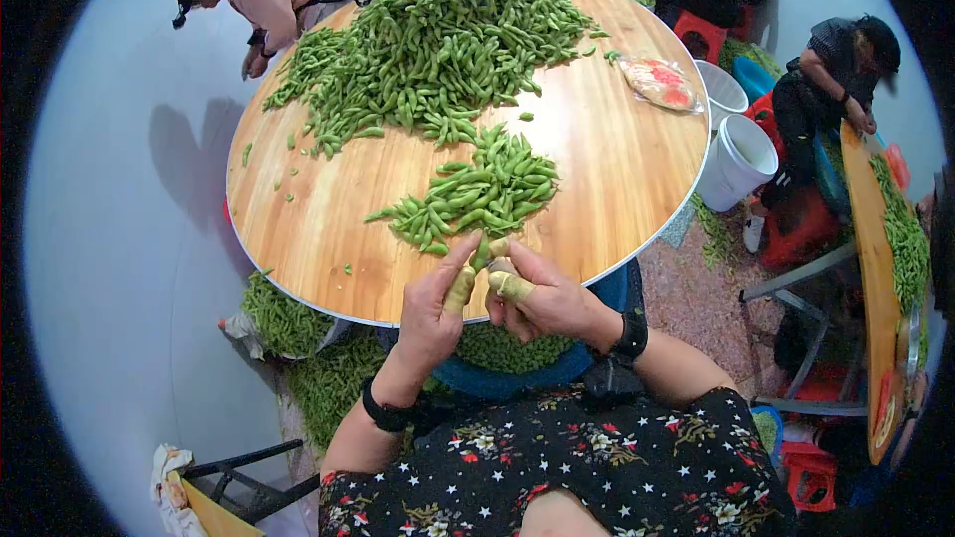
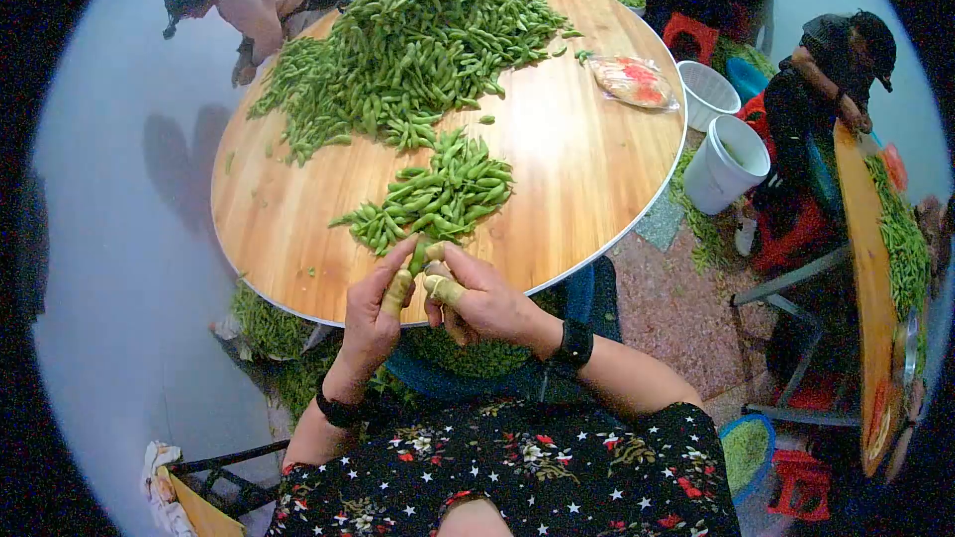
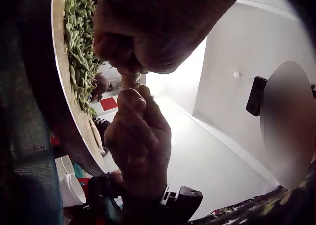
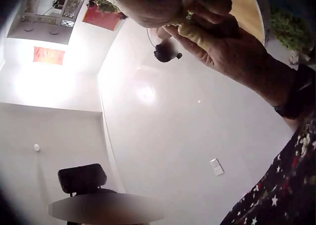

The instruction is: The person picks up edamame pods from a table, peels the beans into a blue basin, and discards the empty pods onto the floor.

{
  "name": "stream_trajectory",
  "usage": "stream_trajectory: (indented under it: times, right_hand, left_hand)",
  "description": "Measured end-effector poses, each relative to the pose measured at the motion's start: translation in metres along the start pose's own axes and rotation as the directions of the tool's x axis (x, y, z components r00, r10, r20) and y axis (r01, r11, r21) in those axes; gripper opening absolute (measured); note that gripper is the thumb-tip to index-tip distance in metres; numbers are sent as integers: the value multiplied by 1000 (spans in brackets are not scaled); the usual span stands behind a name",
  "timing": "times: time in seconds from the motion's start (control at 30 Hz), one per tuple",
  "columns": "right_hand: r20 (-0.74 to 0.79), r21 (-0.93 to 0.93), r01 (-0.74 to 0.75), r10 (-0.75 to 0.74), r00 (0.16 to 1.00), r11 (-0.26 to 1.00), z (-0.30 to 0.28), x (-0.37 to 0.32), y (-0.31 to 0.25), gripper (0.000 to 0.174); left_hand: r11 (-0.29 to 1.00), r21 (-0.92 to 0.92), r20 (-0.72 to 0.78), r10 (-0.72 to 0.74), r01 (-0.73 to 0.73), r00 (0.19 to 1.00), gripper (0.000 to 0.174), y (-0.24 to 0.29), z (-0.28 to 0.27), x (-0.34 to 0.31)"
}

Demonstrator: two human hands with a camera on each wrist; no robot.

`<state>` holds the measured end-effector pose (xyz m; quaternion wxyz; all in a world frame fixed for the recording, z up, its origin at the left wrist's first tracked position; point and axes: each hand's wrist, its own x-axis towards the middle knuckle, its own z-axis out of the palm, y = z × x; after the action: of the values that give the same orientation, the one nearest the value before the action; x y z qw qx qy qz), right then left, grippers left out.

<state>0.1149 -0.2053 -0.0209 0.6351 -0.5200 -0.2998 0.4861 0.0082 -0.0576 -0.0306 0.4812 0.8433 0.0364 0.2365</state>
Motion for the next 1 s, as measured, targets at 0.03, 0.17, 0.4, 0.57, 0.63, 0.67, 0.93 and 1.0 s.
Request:
stream_trajectory:
  times: [0.03,0.17,0.4,0.57,0.63,0.67,0.93,1.0]
  right_hand:
    - [14,14,1,-1,1000,1000,0,0,-1,26]
    - [36,-45,35,-34,999,998,1,-4,-3,24]
    - [165,401,-159,100,981,902,-12,-4,0,22]
    - [244,470,-243,140,960,848,-28,-2,12,22]
    - [179,419,-243,182,967,875,-27,-3,14,22]
    - [117,366,-249,221,968,897,-27,-3,15,21]
    - [-113,-81,-95,86,990,992,-8,-7,9,19]
    - [-130,-37,-51,46,990,998,-8,-5,12,17]
  left_hand:
    - [999,35,2,35,-35,999,38,1,-1,1]
    - [882,301,20,374,-362,927,39,0,-3,1]
    - [692,-597,260,-311,405,914,38,5,4,-3]
    - [144,-786,533,-338,602,776,38,-12,10,-2]
    - [657,-594,318,-339,464,886,37,-10,13,-4]
    - [957,-177,128,-208,229,970,37,-8,14,-4]
    - [910,262,-29,341,-322,940,34,-5,19,4]
    - [926,257,-86,307,-277,948,28,-10,24,2]
